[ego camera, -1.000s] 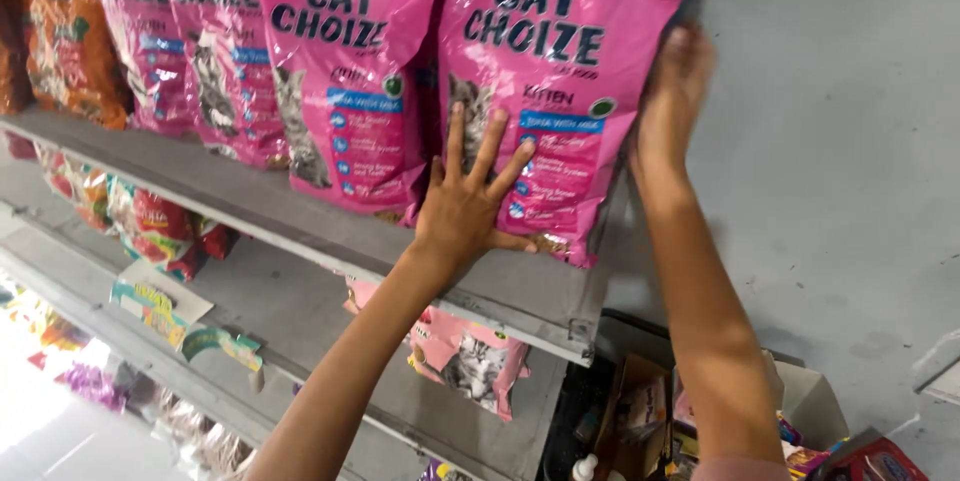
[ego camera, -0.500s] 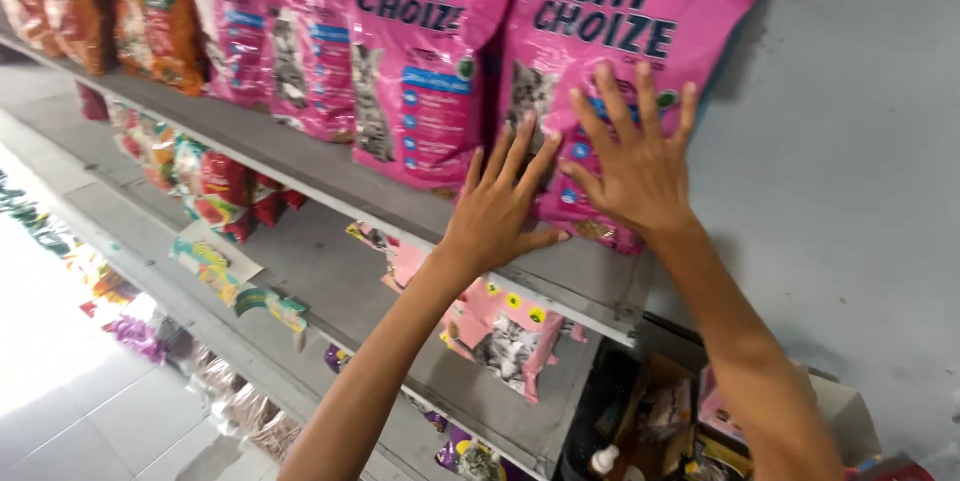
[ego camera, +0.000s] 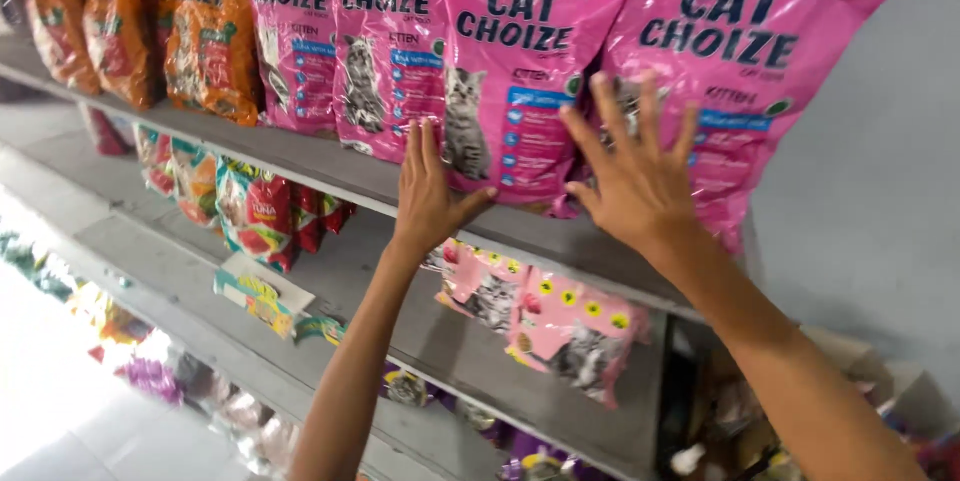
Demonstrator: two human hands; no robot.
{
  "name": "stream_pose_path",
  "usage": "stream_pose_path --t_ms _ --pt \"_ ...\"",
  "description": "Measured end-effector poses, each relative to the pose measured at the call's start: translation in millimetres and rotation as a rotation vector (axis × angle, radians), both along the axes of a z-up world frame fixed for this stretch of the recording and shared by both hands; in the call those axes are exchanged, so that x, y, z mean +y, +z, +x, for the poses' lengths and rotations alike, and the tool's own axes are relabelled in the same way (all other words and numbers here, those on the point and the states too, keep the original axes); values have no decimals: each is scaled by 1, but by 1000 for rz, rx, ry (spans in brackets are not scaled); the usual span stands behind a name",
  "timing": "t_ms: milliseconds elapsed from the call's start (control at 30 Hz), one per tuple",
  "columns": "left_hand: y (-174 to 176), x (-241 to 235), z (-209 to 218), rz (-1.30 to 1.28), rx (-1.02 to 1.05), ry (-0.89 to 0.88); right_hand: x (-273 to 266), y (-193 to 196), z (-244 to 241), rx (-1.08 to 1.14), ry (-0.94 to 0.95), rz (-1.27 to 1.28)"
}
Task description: Organizing and aligning cat food bags on retail shelves to ensure they are neatly presented and front-faced.
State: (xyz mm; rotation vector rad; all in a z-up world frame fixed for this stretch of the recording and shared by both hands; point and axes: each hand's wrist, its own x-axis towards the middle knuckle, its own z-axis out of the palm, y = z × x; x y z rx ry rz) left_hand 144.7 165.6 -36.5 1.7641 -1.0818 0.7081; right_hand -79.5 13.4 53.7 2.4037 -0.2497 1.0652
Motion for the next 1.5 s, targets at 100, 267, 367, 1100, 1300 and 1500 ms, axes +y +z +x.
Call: stream_pose_path --t_ms 100,267,367,1100,1300,1500 --pt "4 1 24 19 -120 -130 7 -10 -1 -121 -239 55" --pt "20 -18 45 235 -367 -67 -21 -8 -7 -25 -509 244" --pt "17 -26 50 269 -404 -67 -29 -15 -8 -38 -446 143" --pt "14 -44 35 215 -175 -44 16 4 120 -113 -144 -45" --pt "14 -43 31 231 -173 1 27 8 119 -125 -90 17" --pt "-4 -19 51 211 -291 57 42 -6 124 -188 -86 30"
